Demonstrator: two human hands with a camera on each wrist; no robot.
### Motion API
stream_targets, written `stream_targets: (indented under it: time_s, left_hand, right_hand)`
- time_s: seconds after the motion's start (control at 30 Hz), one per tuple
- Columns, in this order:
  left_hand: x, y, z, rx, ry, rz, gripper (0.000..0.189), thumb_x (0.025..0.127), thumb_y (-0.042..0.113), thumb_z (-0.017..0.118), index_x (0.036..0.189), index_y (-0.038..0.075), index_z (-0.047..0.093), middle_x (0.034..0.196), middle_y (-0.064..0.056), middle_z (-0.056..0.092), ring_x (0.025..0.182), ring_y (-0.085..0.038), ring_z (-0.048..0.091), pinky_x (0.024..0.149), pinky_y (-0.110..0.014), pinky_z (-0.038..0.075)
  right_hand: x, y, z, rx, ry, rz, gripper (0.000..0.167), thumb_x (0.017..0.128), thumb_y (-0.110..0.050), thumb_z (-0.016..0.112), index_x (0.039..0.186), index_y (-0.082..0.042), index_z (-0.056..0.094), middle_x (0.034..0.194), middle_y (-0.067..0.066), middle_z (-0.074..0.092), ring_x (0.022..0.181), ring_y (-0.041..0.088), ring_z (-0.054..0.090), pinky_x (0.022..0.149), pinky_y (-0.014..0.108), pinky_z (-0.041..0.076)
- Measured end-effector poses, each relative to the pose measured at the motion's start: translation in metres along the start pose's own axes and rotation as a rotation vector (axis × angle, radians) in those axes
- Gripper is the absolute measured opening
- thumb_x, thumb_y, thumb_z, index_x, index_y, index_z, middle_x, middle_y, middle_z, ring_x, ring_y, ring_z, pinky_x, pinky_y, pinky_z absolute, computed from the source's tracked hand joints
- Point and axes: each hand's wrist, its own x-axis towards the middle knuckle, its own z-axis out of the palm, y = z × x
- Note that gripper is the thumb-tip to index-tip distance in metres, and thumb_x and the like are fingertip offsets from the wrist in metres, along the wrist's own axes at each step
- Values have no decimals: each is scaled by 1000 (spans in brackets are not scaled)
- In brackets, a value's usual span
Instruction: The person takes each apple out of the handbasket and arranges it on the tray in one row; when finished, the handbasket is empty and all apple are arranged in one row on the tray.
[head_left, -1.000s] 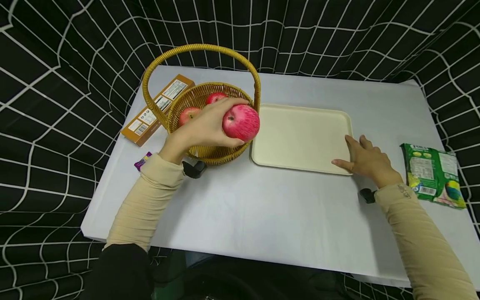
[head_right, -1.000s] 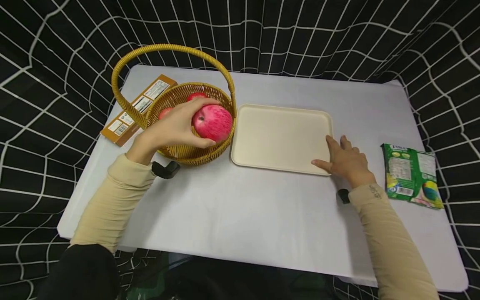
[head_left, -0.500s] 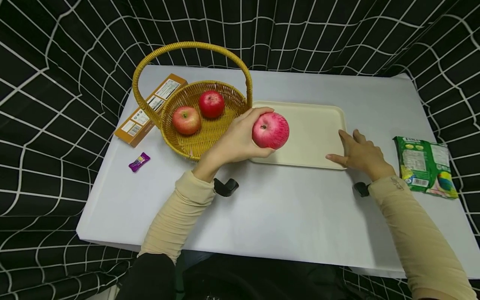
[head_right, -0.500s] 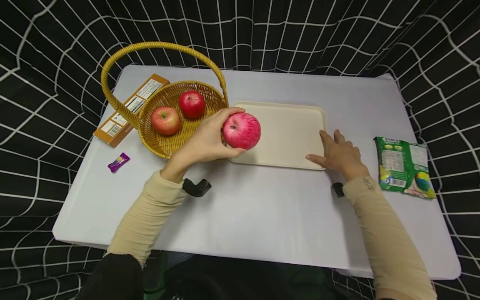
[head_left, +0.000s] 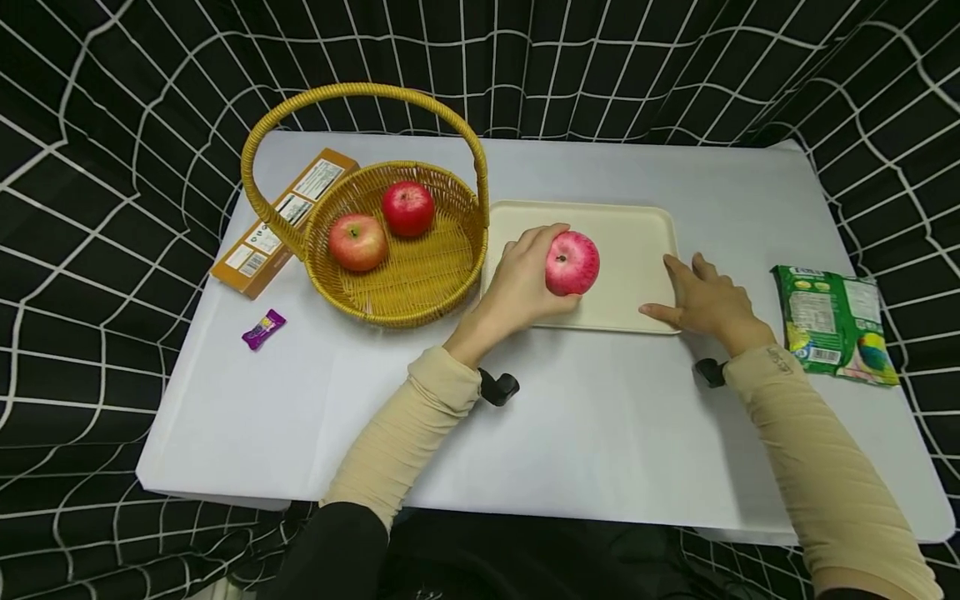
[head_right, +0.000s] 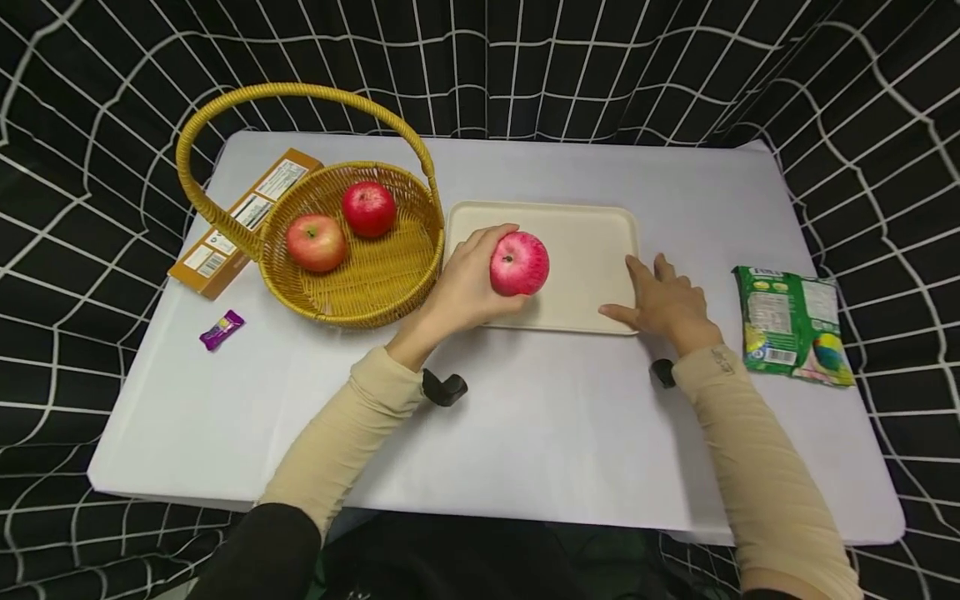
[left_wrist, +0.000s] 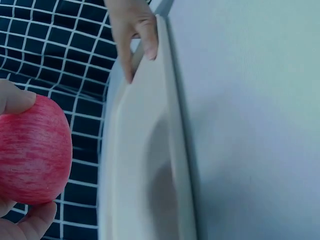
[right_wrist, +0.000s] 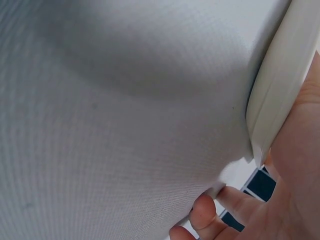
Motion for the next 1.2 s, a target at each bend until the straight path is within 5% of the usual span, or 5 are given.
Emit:
stream_targets:
  time_s: [0.47, 0.83, 1.2]
  left_hand:
    - [54, 7, 53, -3, -91, -37, 89, 81, 25, 85, 156, 10, 40, 156, -11, 50, 129, -31, 54, 108, -34, 48]
    - [71, 5, 78, 28, -135, -32, 85, 82, 26, 83, 153, 5, 42, 151, -10, 56, 132, -24, 56, 110, -34, 43]
    - [88, 19, 97, 46, -173, -13, 86, 83, 27, 82, 155, 6, 40, 154, -9, 54, 132, -23, 56, 110, -33, 44]
  right_hand:
    - [3, 0, 2, -18, 5, 13, 112, 89, -80, 53, 166, -11, 11, 164, 42, 10, 128, 75, 40, 102, 81, 38]
    - [4, -4, 5, -29, 21, 11, 109, 89, -80, 54, 166, -13, 14, 165, 40, 14, 127, 73, 44, 101, 81, 40]
    - [-3, -2, 3, -40, 21, 36, 109, 88, -80, 55, 166, -15, 14, 165, 39, 14, 128, 72, 44, 102, 80, 40]
